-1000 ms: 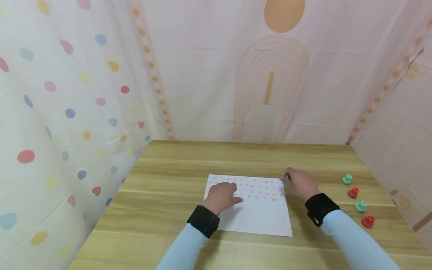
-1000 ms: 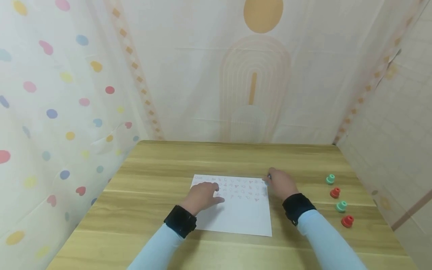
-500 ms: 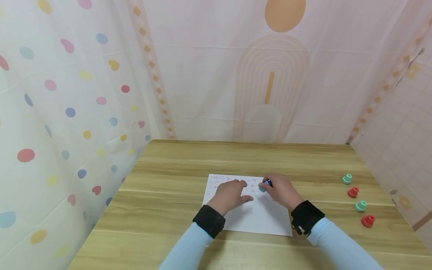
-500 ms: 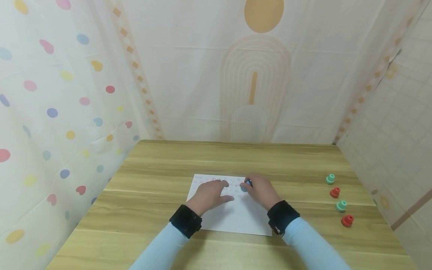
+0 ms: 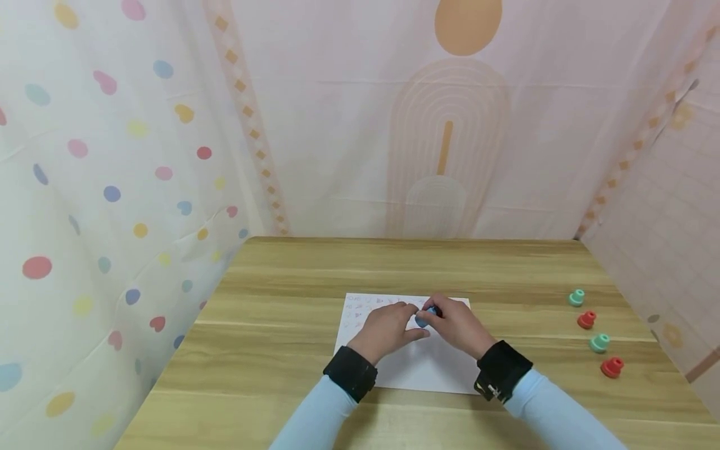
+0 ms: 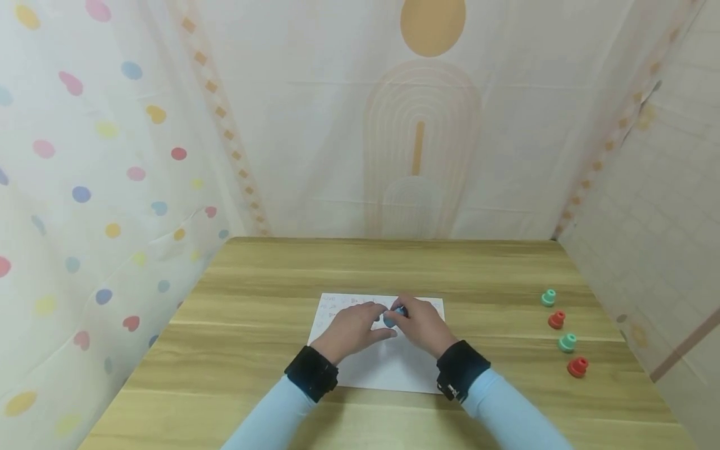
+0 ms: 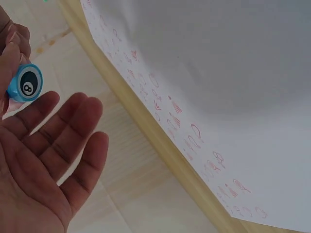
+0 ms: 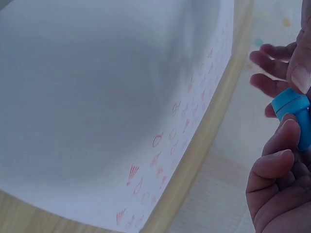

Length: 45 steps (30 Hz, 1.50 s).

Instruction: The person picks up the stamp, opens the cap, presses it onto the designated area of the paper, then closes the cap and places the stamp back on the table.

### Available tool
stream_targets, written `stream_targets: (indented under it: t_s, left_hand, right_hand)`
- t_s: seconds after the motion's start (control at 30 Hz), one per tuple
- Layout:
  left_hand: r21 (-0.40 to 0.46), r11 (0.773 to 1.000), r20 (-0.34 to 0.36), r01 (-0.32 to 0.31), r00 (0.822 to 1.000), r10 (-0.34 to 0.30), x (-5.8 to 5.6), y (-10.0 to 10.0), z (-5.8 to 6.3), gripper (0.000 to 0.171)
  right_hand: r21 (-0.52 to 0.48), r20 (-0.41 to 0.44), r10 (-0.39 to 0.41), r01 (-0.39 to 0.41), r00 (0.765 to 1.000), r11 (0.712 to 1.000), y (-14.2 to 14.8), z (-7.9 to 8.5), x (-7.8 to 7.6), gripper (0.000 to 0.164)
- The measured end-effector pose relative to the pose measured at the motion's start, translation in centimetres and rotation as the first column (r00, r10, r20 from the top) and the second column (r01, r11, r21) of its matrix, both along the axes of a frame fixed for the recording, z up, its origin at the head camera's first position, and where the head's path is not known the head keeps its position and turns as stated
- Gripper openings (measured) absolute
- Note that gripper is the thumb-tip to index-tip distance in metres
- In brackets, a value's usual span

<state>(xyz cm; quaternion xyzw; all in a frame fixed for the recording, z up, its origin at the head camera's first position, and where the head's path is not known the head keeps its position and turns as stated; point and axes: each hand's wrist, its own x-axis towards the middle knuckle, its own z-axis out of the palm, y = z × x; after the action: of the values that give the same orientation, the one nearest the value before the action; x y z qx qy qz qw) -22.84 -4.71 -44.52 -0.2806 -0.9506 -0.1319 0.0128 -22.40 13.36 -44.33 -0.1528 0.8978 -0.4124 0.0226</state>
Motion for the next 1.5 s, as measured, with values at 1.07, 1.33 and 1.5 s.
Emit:
stream_targets:
  t_s: [1.07, 1.33, 1.5]
  left_hand:
    - [0.085, 0.995, 0.075, 0.045, 0.996, -0.051, -0.8, -1.2, 0.6, 0.022]
    - [0.037, 0.998, 0.023, -0.041, 0.999, 0.041, -1.1, -1.6, 0.6, 0.024]
    - [0.034, 0.998, 0.015, -0.054, 0.998, 0.053, -1.1, -1.7, 0.5, 0.023]
  right_hand:
    - [-0.09, 0.071, 0.124, -0.117, 0.99, 0.989, 3.1, 0.5, -0.8, 0.015]
    - [0.056, 0.073, 0.005, -0.009, 0.997, 0.998, 5.1, 0.6, -1.1, 0.012]
    - [0.15, 0.02, 0.0, -0.003, 1.0, 0.989, 6.3, 0.0, -1.4, 0.009]
